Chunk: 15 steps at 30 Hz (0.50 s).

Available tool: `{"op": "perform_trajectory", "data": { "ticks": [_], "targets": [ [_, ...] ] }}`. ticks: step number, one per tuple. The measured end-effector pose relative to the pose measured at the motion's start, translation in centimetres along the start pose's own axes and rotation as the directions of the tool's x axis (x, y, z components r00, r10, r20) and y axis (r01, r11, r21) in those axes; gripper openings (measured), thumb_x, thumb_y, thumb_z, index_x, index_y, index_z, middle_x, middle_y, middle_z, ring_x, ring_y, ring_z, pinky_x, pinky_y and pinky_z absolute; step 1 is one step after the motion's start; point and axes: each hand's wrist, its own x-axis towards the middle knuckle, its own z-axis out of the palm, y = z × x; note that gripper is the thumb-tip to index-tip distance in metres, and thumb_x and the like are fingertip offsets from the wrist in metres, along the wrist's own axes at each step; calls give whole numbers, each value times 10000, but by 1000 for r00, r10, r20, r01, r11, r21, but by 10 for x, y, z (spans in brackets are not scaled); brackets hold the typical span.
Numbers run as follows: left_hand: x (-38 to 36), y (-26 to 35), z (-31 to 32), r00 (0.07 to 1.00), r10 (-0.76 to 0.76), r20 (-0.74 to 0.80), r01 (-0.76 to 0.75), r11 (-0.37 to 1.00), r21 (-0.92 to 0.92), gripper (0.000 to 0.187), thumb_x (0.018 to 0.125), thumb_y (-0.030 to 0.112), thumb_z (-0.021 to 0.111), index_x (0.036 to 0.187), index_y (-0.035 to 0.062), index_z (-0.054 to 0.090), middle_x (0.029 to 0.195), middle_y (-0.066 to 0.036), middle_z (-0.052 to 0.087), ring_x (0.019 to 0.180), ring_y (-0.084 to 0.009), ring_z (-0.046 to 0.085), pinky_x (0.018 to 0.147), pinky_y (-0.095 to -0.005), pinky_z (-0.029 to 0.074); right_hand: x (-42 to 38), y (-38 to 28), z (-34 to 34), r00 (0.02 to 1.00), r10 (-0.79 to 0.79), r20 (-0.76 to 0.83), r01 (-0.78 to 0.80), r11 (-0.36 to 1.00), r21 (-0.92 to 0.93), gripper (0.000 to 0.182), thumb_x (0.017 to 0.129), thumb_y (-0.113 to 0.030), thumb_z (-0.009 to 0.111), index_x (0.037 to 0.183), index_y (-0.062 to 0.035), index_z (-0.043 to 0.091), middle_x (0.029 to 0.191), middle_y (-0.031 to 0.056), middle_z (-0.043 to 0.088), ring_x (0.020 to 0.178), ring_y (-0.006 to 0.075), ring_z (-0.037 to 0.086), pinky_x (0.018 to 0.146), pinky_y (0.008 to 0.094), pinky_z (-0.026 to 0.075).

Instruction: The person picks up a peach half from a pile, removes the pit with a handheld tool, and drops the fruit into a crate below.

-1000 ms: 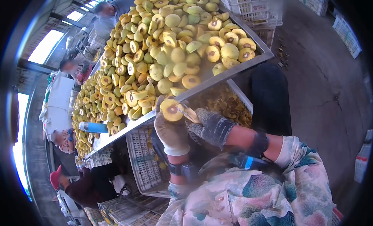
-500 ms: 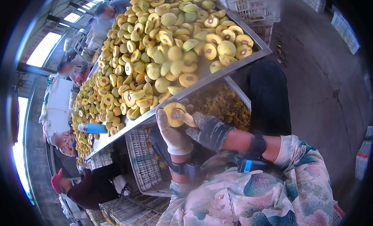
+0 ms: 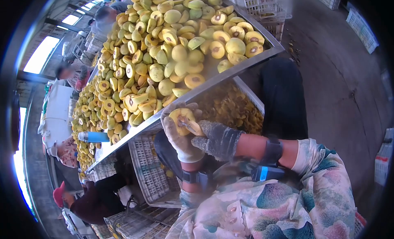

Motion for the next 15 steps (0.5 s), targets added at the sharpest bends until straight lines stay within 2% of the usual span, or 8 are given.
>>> {"op": "perform_trajectory", "data": {
  "ticks": [3,4,5,9,11,12,14,15],
  "targets": [
    [-2,-3,-5,999,-47,-21,47,999,2,437,890,398,545,1132,45,456,1045,-155,548,884,-334,603,696,-393,541,1,-6,-8,999,-52,14,51,998,32,265,882,-173,604,1097,-28,550,806,86,612,724,181,597,635,311,482],
    [-3,-4,-7,994,-106,-16,104,988,-111,438,888,402,543,1132,47,463,1040,-150,551,863,-320,606,676,-372,532,1,-25,-21,940,248,233,-325,854,405,260,890,-175,594,1095,-24,546,831,69,612,733,167,594,624,296,472],
    [-4,-4,-8,987,-162,-6,156,962,-224,439,887,406,541,1132,49,470,1035,-145,553,841,-307,608,656,-351,523,1,-35,-27,755,394,525,-656,460,599,255,897,-176,585,1093,-19,543,857,51,611,742,153,591,612,281,463],
    [-5,2,-12,993,-121,3,121,989,-86,455,890,434,513,1120,42,491,1064,-149,558,800,-270,606,616,-292,496,0,-8,-13,758,332,561,-651,423,630,228,909,-159,570,1107,-48,552,808,-17,577,680,59,543,549,224,431],
    [1,11,-18,983,-183,29,170,951,259,502,893,468,484,1127,24,500,1074,-157,571,744,-218,602,588,-260,477,5,9,3,914,314,257,-402,790,464,239,891,-163,580,1103,-53,559,819,47,614,697,164,599,600,291,470],
    [5,17,-25,983,-183,25,170,952,255,502,893,468,484,1127,24,500,1074,-157,571,744,-218,602,588,-260,477,7,8,3,912,317,259,-405,790,460,239,891,-163,580,1103,-53,559,819,47,614,697,164,599,600,291,470],
    [11,28,-40,908,-360,214,312,922,228,554,899,488,458,1159,-1,480,1053,-161,593,699,-184,599,580,-255,474,11,8,2,989,28,143,-30,999,11,275,858,-189,606,1085,-41,559,862,130,633,769,294,624,666,374,487],
    [11,26,-39,934,-330,138,306,937,168,542,918,474,446,1109,-26,527,934,-150,631,653,-162,591,568,-251,469,10,13,7,989,31,148,-34,999,17,275,858,-189,606,1085,-41,559,862,130,633,769,294,624,666,374,487]
  ]
}}
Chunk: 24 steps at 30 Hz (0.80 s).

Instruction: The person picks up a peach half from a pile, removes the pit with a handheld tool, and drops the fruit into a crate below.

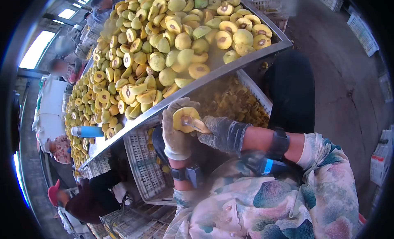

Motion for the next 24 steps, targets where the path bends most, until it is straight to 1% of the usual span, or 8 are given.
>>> {"op": "perform_trajectory", "data": {
  "ticks": [2,4,9,11,12,15,21,24],
  "targets": [
    [4,-8,2,991,6,-131,3,997,73,524,928,464,445,1052,-32,558,886,-152,638,654,-166,594,571,-253,473,1,11,10,987,159,7,-153,962,-227,353,871,-168,591,1179,-20,503,996,135,613,884,215,584,780,350,467],
    [7,-21,3,936,74,-344,-10,983,182,486,945,421,465,909,-39,618,783,-160,648,670,-177,605,595,-261,486,4,2,11,976,215,33,-210,972,-100,346,872,-176,592,1168,-18,510,982,135,616,877,217,583,778,350,467],
    [3,-27,-7,913,14,-407,23,996,84,391,930,336,548,958,-47,619,787,-110,657,698,-128,608,617,-232,477,12,6,6,915,352,194,-361,933,8,288,897,-183,578,1139,-31,541,918,110,619,844,196,593,723,340,481],
    [3,-30,-14,924,-21,-382,76,989,130,389,927,336,555,955,-46,623,792,-110,657,700,-132,614,621,-229,478,7,14,-6,766,356,536,-638,520,567,198,893,-224,603,1013,-67,595,756,61,638,666,133,610,545,283,474],
    [3,-30,-14,919,44,-391,34,981,191,392,925,341,556,966,-44,621,797,-106,659,698,-134,617,620,-229,480,8,20,-11,675,173,717,-729,8,684,185,919,-219,576,1050,-92,606,821,23,650,682,91,610,536,229,474],
    [8,-27,-5,938,5,-347,46,989,141,422,940,379,501,945,-32,595,779,-151,648,625,-165,594,551,-262,487,-9,16,-23,662,328,674,-709,-17,705,259,926,-235,564,1132,-83,595,897,23,655,723,98,623,559,226,495],
    [16,-45,-3,955,-35,-293,52,997,49,461,942,423,468,948,-19,597,785,-160,646,607,-178,591,529,-272,484,-8,45,-24,634,245,733,-698,-227,679,313,940,-223,537,1206,-62,563,963,34,658,780,108,630,615,237,511],
    [13,-44,2,963,-70,-262,76,997,13,477,958,422,422,936,-21,599,790,-145,645,642,-164,585,586,-267,477,-10,29,-30,598,396,697,-698,-171,696,301,942,-221,534,1195,-64,575,978,39,659,771,108,631,616,222,509]
  ]
}}
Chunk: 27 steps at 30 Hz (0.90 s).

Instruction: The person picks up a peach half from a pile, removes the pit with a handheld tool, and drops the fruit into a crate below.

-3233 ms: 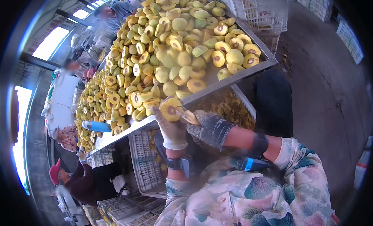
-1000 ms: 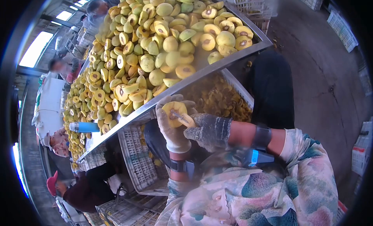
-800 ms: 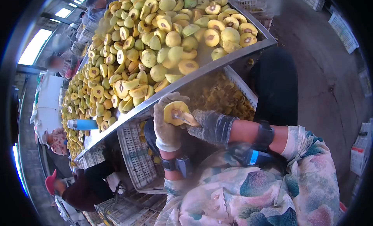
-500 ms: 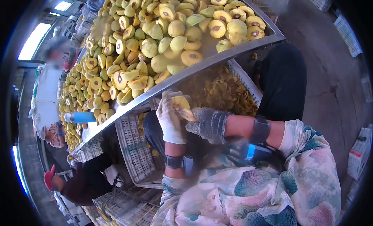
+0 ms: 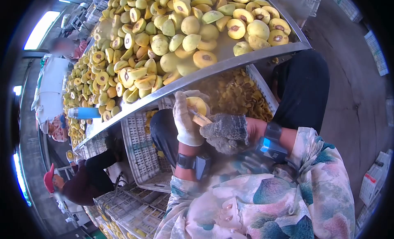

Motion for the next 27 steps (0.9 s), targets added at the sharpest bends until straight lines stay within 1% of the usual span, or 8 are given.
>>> {"op": "perform_trajectory", "data": {
  "ticks": [6,10,12,19,21,23,25,27],
  "targets": [
    [-2,3,12,970,79,231,-73,997,-34,581,948,497,362,934,-54,545,758,-172,599,517,-187,539,456,-268,424,3,4,-29,951,82,299,-80,997,-18,319,940,-230,538,1210,-63,569,982,63,657,764,97,626,595,221,510],
    [3,3,21,972,210,-107,-206,977,50,507,951,464,388,1001,-18,538,863,-166,615,584,-229,593,500,-301,488,-1,2,-17,984,100,148,-123,980,155,321,931,-272,542,1164,-56,580,928,80,658,742,163,627,583,290,505],
    [-3,14,20,934,168,-315,-196,979,-61,442,955,433,408,1022,18,546,917,-138,620,653,-246,618,546,-329,523,-9,-8,-4,971,-203,124,234,716,-658,288,919,-281,554,1109,-68,598,794,69,636,655,171,601,521,328,475],
    [-29,71,-39,851,315,-420,-310,947,82,370,942,394,475,1066,53,547,913,-90,629,777,-197,624,544,-290,512,-1,-14,-13,898,-322,-300,1,683,-730,234,854,-296,637,949,-89,583,622,27,536,464,161,505,397,284,387],
    [-22,81,-63,574,562,-596,-489,818,301,307,927,285,541,1118,45,555,951,-80,619,829,-174,608,637,-267,519,7,-7,-24,899,-313,-308,-44,634,-772,210,861,-290,630,926,-98,573,607,24,529,446,152,493,384,281,379],
    [-19,89,-106,544,779,-313,36,351,936,380,861,233,638,1182,51,548,1167,-144,548,1011,-232,568,863,-345,478,8,-4,-33,898,-301,-322,-107,559,-822,190,867,-284,624,902,-108,562,591,21,522,427,144,481,372,279,370],
    [-14,103,-95,535,844,-38,299,-147,943,408,864,255,636,1211,60,544,1238,-153,474,920,-276,595,836,-343,482,9,-7,-37,913,-318,-256,47,705,-707,290,841,-347,638,1015,-119,594,687,26,568,485,135,490,406,276,382],
    [6,114,-75,670,692,-270,264,118,957,503,834,435,619,1204,102,552,1135,-158,595,969,-337,602,841,-403,471,7,-12,-35,906,-312,-285,1,676,-737,316,843,-353,629,1052,-119,584,726,38,574,493,142,493,408,283,389]
  ]
}}
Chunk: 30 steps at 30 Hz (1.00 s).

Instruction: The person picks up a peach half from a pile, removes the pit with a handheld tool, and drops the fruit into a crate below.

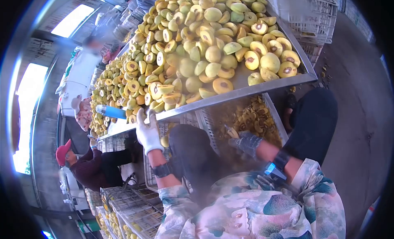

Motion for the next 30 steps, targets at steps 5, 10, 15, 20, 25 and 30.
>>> {"op": "perform_trajectory", "data": {
  "ticks": [5,10,15,20,25,30],
  "targets": [
    [33,50,58,965,-44,258,-57,927,370,511,805,478,627,1066,41,585,1015,-190,631,918,-361,614,809,-439,463,-8,0,-7,995,-39,-92,43,998,43,291,863,-324,617,1047,-102,575,689,27,556,493,149,493,411,279,382],
    [26,17,109,992,123,19,-121,991,-59,417,753,256,696,1053,18,530,977,-166,599,897,-347,588,799,-414,475,-6,-2,-8,993,-24,-113,24,1000,0,308,872,-333,595,1065,-95,570,680,39,549,486,157,493,399,297,373],
    [-10,53,77,966,-165,198,230,214,-949,351,754,126,609,1078,63,489,1038,-86,540,937,-241,556,760,-322,493,-18,-14,4,993,-118,-21,120,979,164,257,883,-268,607,1092,-125,566,681,-6,541,487,97,456,418,252,344],
    [-28,56,73,868,48,494,476,-363,-801,276,765,176,562,1018,67,578,1013,-111,611,856,-279,618,654,-372,525,-39,-35,12,955,-290,55,283,953,111,196,884,-201,619,1040,-105,550,636,-32,508,497,62,466,433,216,362],
    [-59,93,62,868,31,495,482,-287,-828,402,844,406,559,1002,36,569,974,-143,618,833,-330,622,605,-403,532,-50,-43,15,920,-377,104,357,919,170,227,884,-189,618,1075,-92,545,660,-37,517,525,46,478,445,210,373],
    [-73,95,62,846,123,518,533,-208,-820,554,894,576,421,961,41,549,904,-145,609,726,-297,613,573,-379,514,-51,-46,15,892,-446,78,445,895,32,271,908,-131,570,1167,-52,544,1046,31,606,957,98,543,812,249,458]
  ]
}}
